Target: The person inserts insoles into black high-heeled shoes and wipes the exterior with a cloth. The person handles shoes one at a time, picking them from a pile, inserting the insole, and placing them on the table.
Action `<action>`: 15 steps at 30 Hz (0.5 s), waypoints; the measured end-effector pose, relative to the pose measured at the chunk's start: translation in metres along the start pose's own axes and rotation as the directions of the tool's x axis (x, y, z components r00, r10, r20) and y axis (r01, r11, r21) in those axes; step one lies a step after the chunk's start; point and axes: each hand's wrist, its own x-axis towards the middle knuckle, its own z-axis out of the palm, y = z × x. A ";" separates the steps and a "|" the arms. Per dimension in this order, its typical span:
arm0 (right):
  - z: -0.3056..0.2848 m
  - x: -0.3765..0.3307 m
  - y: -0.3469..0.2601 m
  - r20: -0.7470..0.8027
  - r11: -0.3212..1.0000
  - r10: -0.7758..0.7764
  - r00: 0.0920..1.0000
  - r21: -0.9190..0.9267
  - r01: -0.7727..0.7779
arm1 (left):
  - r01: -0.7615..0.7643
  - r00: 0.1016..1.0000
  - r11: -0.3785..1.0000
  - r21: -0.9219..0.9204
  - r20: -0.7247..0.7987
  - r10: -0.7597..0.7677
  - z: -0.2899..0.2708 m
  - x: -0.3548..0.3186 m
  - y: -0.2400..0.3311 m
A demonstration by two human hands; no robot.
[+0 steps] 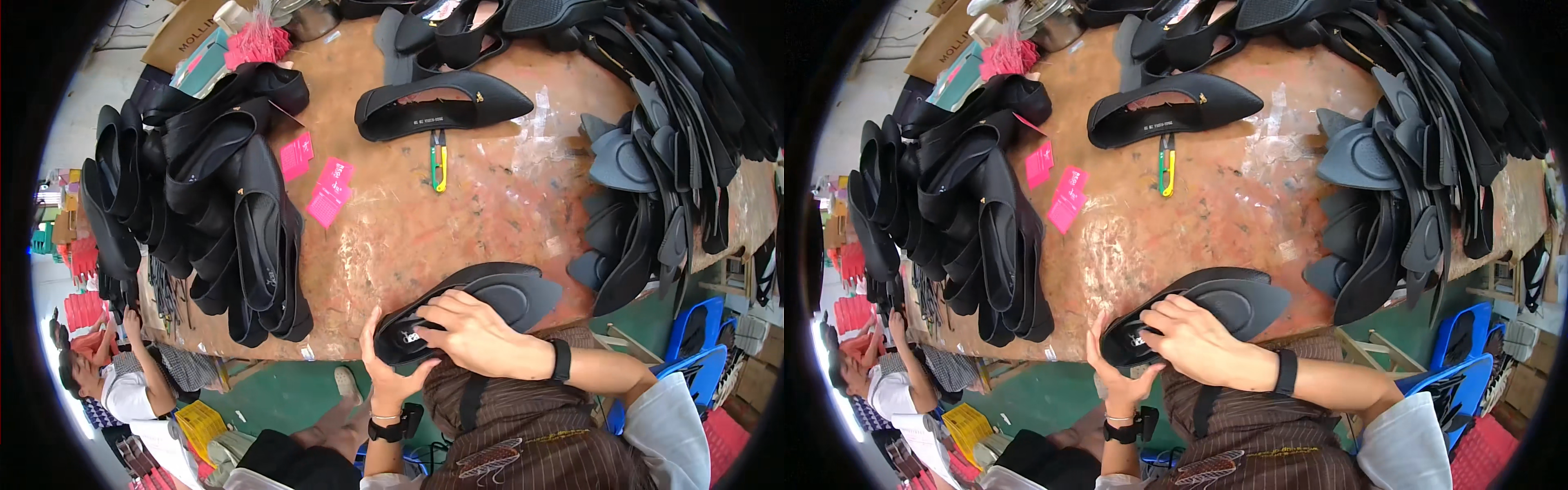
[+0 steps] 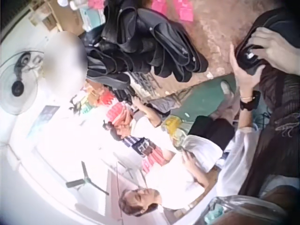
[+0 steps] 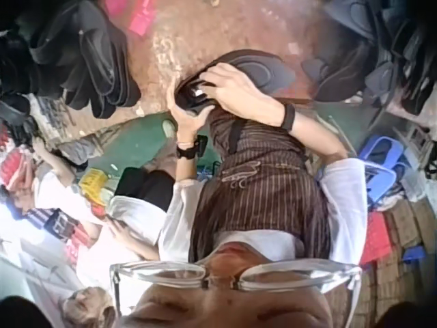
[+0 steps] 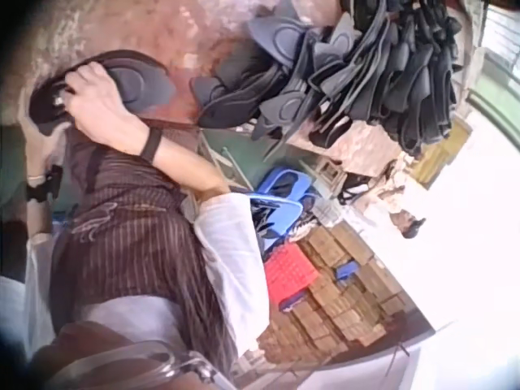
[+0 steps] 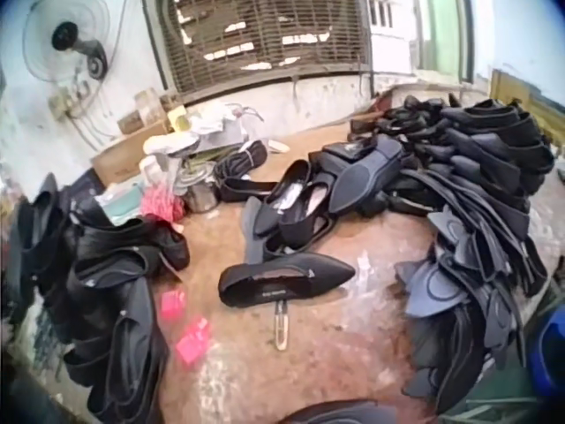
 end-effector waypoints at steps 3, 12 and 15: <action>0.013 0.009 0.000 0.012 1.000 -0.013 1.000 0.027 0.012 | -0.071 0.995 0.997 0.017 0.077 0.069 -0.003 -0.005 -0.012; 0.022 0.014 0.000 0.076 1.000 0.008 0.997 -0.026 -0.006 | -0.180 0.979 0.983 0.026 0.105 0.177 -0.006 -0.008 -0.030; 0.023 0.013 0.002 0.115 0.993 -0.081 0.990 -0.078 0.090 | -0.200 0.971 0.980 -0.013 0.134 0.200 -0.010 -0.005 -0.033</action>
